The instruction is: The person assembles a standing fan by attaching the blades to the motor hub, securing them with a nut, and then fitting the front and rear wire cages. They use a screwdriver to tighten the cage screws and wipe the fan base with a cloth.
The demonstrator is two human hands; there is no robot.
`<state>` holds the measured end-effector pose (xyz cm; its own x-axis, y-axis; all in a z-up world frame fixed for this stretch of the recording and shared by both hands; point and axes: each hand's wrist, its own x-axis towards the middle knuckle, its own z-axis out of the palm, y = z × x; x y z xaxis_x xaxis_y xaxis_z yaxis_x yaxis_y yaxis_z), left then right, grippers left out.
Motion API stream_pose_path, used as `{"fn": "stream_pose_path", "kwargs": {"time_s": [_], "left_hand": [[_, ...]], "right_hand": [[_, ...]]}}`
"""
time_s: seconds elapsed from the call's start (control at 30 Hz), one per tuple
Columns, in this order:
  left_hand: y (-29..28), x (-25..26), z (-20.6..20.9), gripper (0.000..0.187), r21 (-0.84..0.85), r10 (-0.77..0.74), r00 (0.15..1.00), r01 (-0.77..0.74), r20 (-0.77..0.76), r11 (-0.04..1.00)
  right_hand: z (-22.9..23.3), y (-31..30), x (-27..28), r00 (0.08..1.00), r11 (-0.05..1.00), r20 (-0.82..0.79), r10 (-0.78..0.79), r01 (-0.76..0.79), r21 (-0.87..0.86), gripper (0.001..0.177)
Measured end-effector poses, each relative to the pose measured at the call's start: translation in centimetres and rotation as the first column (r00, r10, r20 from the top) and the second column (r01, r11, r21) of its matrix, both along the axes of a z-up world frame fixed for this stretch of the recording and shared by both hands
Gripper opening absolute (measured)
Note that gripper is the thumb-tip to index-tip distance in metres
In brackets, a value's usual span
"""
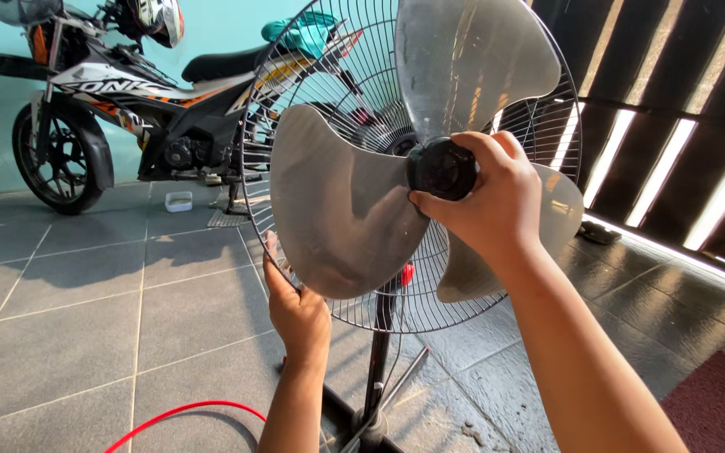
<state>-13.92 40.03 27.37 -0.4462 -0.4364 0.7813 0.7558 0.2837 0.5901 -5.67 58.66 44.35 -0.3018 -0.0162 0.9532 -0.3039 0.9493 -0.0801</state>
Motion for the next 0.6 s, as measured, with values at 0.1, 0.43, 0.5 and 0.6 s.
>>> {"fn": "stream_pose_path", "kwargs": {"time_s": [0.1,0.43,0.5,0.6], "left_hand": [[0.1,-0.3,-0.2,0.072,0.008,-0.039,0.998,0.039,0.053,0.999],[-0.7,1.5,1.6,0.075,0.192,-0.323,0.901,0.276,0.291,0.942],[-0.9,1.8,1.8,0.075,0.193,-0.340,0.891,0.293,0.299,0.937],[-0.6,1.9,2.1,0.075,0.221,-0.365,0.882,0.308,0.298,0.925]], "right_hand": [[0.2,1.7,1.4,1.000,0.985,0.023,0.012,-0.008,-0.170,0.069],[-2.6,12.5,2.3,0.164,-0.092,-0.370,0.915,-0.806,-0.584,0.055],[-2.9,13.0,3.0,0.124,-0.153,-0.413,0.902,-0.804,-0.574,0.055],[-3.2,13.3,4.6,0.152,-0.145,-0.438,0.886,-0.806,-0.573,0.055]]}}
